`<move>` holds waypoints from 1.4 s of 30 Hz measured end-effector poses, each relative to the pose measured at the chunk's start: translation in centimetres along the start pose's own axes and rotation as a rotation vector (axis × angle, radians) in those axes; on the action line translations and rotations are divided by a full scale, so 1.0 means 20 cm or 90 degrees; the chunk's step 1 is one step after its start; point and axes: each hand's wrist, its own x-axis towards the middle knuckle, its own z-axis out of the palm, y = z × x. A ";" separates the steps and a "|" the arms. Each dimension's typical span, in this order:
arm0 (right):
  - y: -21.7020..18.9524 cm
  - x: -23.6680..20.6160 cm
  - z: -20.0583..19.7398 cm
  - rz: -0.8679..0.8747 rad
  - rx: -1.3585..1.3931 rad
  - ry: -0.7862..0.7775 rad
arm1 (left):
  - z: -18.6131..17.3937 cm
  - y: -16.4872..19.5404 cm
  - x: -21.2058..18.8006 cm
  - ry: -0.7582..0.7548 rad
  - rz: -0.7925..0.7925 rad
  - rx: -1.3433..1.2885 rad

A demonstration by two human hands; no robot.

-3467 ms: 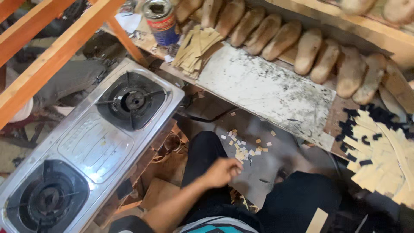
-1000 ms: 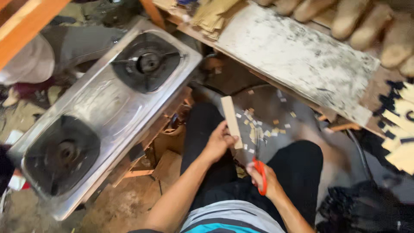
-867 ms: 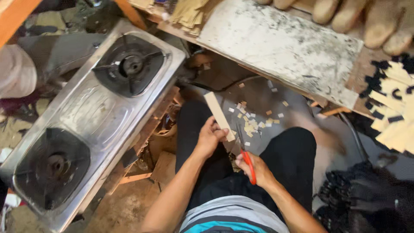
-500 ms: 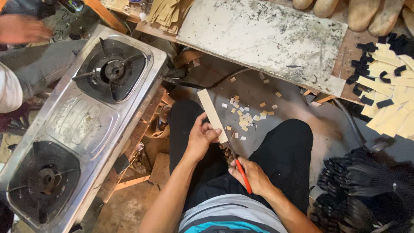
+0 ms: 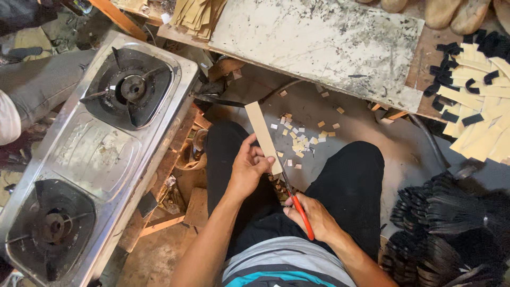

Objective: The person sits on the floor of a workshop and cuts a sheet of cardboard into strips using red-handled scissors. They trim pieces off the sheet, set cut strips on the workbench, and reach for more cardboard pieces from the bench while small offcuts fall to the floor.

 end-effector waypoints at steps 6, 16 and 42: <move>-0.03 -0.02 -0.01 -0.017 0.011 -0.035 | -0.02 0.05 -0.03 0.035 0.004 -0.003; -0.07 -0.03 0.00 0.004 0.019 -0.045 | -0.03 0.04 -0.08 0.010 0.017 -0.033; -0.07 -0.06 0.07 -0.019 -0.045 0.055 | -0.04 0.04 -0.13 0.005 0.007 -0.062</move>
